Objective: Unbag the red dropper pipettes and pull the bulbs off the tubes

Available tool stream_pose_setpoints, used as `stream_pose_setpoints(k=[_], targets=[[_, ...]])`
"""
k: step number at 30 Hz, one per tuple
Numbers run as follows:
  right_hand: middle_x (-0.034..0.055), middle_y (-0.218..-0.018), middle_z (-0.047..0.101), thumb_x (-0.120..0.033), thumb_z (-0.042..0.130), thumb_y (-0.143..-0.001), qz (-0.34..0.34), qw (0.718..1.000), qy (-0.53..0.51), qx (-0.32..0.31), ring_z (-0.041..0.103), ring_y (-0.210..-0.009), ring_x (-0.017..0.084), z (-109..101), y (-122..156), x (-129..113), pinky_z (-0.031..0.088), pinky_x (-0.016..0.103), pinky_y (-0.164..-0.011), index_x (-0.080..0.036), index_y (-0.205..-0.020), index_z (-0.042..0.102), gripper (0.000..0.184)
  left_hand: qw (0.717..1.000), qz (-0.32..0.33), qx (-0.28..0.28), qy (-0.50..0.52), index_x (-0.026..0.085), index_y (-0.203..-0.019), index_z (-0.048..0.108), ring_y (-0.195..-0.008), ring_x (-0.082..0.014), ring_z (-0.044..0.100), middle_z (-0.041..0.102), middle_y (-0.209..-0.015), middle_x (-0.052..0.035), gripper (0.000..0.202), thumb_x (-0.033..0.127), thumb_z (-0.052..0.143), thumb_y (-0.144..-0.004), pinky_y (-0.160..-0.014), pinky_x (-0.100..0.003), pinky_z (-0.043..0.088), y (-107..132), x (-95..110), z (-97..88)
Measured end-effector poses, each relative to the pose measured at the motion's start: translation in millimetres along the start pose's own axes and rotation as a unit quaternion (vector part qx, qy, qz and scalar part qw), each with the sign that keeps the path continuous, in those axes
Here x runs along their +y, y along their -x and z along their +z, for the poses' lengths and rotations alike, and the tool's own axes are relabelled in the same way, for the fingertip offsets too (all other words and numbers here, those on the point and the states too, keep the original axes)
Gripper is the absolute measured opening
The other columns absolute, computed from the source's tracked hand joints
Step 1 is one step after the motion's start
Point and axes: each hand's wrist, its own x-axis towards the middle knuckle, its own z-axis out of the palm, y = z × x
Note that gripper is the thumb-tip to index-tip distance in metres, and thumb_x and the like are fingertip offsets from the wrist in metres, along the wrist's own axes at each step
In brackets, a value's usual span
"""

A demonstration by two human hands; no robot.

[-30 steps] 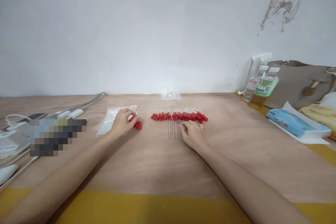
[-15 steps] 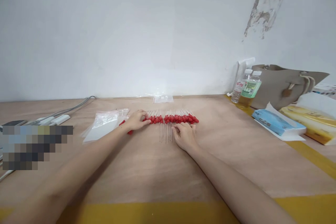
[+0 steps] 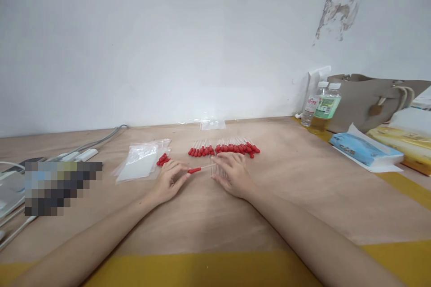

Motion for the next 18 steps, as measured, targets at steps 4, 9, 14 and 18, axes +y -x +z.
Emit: stream_pose_setpoints(k=[4,9,14,18], targets=[[0.0058,-0.094,0.062,-0.037,0.048,-0.083,-0.038,0.998,-0.009,-0.040,0.049,-0.093,0.019,5,-1,-7,0.026,0.039,-0.087,-0.023,-0.107,0.057,0.029,0.999,0.043,-0.028,-0.006,0.022,-0.091,0.058,-0.089,-0.0174,0.050,0.060,-0.094,-0.0028,0.016,0.028,0.045,-0.085,-0.079,-0.034,0.034,-2,2,-0.1],[0.0026,-0.071,0.060,-0.039,0.047,-0.084,-0.022,0.996,-0.047,-0.077,0.049,-0.078,0.015,13,0,-7,0.024,0.037,-0.087,-0.021,-0.099,0.061,0.027,0.998,0.057,-0.030,-0.009,0.023,-0.093,0.058,-0.090,-0.0171,0.050,0.061,-0.093,-0.0022,0.016,0.025,0.044,-0.085,-0.079,-0.034,0.034,-3,1,0.1],[0.0012,-0.073,0.057,-0.036,0.045,-0.085,-0.028,0.994,-0.034,-0.099,0.046,-0.077,0.014,11,0,-10,0.021,0.038,-0.087,-0.026,-0.086,0.065,0.023,0.998,0.057,-0.028,-0.014,0.023,-0.093,0.058,-0.090,-0.0173,0.050,0.061,-0.092,-0.0020,0.016,0.022,0.046,-0.084,-0.080,-0.034,0.034,-1,2,0.4],[0.0021,-0.077,0.058,-0.034,0.045,-0.085,-0.027,0.996,-0.020,-0.078,0.047,-0.080,0.014,11,-1,-12,0.019,0.038,-0.089,-0.022,-0.079,0.063,0.023,0.997,0.054,-0.043,-0.020,0.023,-0.098,0.056,-0.094,-0.0185,0.049,0.058,-0.101,-0.0020,0.026,0.014,0.048,-0.075,-0.083,-0.035,0.034,-1,8,0.2]])
